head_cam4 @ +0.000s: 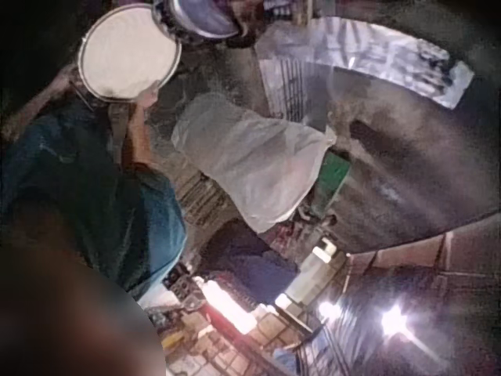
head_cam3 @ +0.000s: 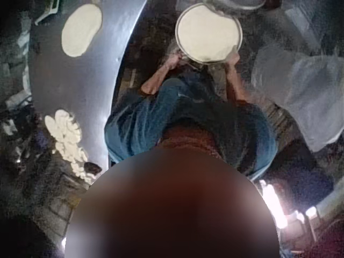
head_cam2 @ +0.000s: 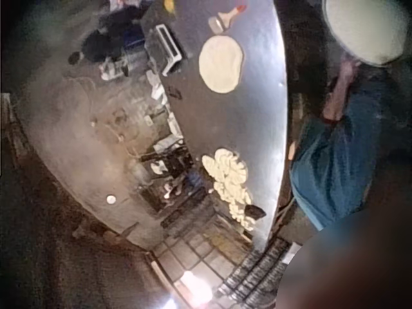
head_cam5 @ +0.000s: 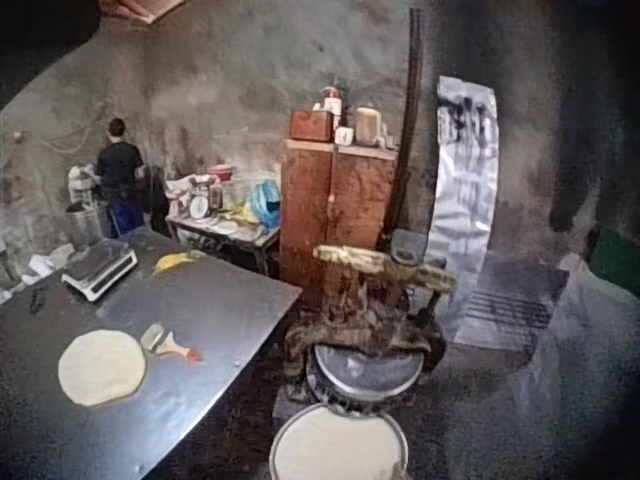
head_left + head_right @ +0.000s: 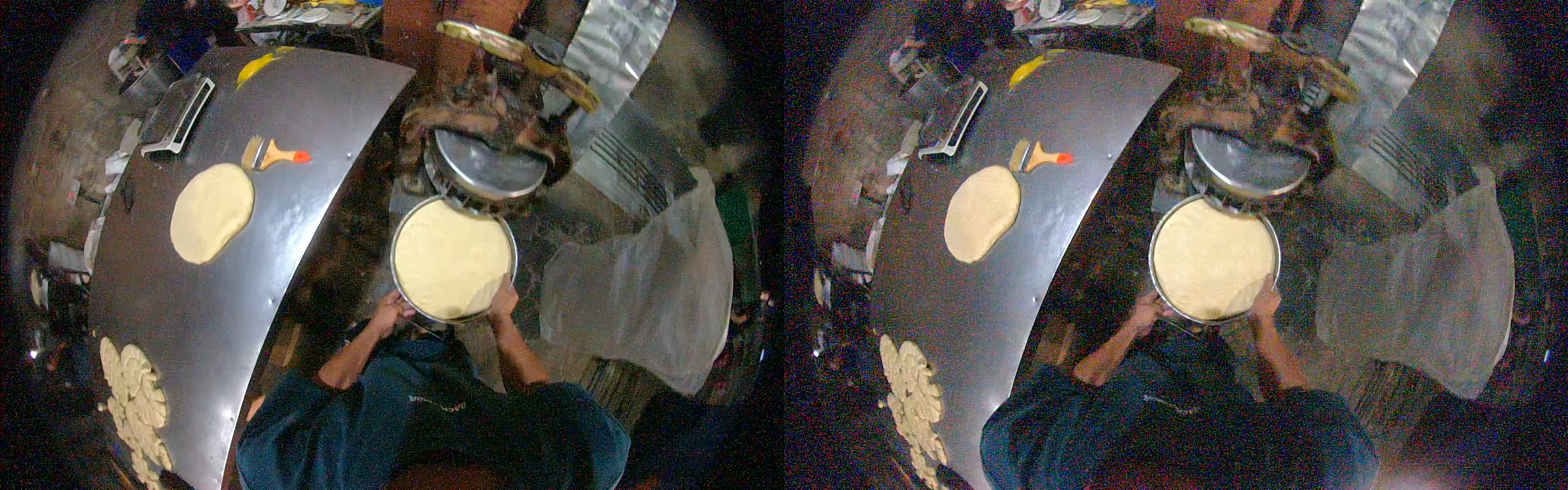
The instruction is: The person presses dough into round metal pans and uses a manual press machine to crimp the edges. They then fill small dough rounds with a dark paste and seal them into balls. The process is repeated for multiple units on a stainless steel table.
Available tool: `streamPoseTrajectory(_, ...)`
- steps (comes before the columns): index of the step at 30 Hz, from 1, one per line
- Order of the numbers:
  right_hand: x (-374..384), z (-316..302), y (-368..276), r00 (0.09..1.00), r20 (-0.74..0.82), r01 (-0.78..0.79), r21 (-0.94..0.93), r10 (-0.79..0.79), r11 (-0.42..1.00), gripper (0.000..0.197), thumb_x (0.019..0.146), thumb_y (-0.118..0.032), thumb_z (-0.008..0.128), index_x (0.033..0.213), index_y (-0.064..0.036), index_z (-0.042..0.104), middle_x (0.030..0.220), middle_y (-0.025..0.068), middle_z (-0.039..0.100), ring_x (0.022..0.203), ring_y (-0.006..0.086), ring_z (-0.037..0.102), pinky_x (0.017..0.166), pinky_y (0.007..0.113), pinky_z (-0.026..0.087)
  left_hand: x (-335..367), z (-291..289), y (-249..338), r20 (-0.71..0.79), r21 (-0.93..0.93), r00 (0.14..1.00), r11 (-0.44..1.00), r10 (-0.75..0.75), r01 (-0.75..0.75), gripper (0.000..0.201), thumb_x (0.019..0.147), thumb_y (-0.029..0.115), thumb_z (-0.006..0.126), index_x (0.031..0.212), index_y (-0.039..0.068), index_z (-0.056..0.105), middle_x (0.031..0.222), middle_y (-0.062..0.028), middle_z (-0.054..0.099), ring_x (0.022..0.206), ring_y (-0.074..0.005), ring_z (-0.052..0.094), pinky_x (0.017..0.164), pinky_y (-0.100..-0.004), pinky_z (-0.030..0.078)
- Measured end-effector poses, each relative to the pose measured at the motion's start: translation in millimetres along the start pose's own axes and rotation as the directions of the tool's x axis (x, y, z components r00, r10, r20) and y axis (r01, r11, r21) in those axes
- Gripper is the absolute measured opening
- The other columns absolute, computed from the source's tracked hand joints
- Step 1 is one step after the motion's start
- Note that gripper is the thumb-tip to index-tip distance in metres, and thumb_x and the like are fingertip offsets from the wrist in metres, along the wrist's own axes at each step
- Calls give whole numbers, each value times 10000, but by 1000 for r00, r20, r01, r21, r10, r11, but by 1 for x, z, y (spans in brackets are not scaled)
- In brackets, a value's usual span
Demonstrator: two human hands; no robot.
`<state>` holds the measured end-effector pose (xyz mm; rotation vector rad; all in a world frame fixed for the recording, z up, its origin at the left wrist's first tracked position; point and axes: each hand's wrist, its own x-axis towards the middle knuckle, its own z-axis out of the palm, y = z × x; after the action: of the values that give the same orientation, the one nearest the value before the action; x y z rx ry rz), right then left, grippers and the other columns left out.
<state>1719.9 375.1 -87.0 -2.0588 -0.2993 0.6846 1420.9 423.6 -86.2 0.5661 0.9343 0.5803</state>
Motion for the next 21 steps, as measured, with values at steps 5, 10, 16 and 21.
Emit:
streamPoseTrajectory(5, 49, 11, -149, 996, 62, 45, 326, -69, 944, 488, 932, -305, 539, 1237, 74, 503, 1235, 176, 575, 1071, 256, 577, 886, 378, 453, 131, 29, 48, 172, 192, 971, 973, -166, 132, 335, 942, 174, 517, 1235, 23, 459, 1139, -109, 600, 881, -211, 660, 729, -337, 551)
streamPoseTrajectory(10, 11, -22, -429, 188, 51, 926, -341, -981, 160, 423, 862, -76, 585, 1273, -10, 511, 1323, 166, 514, 1235, 309, 470, 1054, 397, 334, 246, 42, 99, 323, 385, 944, 921, -72, -61, 233, 928, 191, 461, 1090, 33, 515, 814, -151, 649, 672, -247, 660, 546, -359, 542)
streamPoseTrajectory(16, -49, -67, -723, 125, 346, -81, -930, -930, -357, 374, 850, -153, 566, 1221, -108, 565, 1276, 171, 521, 1211, 350, 476, 1020, 488, 341, 115, 183, 413, 796, 261, 224, 15, 563, -965, 247, 904, 282, 500, 840, 66, 601, 796, -155, 619, 760, -343, 617, 664, -460, 477)
streamPoseTrajectory(21, -83, -62, -843, 558, 307, -485, -633, -771, -604, 306, 878, -263, 519, 1141, -150, 628, 1165, 134, 611, 1128, 346, 555, 944, 538, 403, 123, 238, 519, 673, 591, 127, -427, 728, -684, 331, 875, 314, 534, 994, 22, 636, 989, -176, 643, 937, -382, 613, 814, -465, 504)
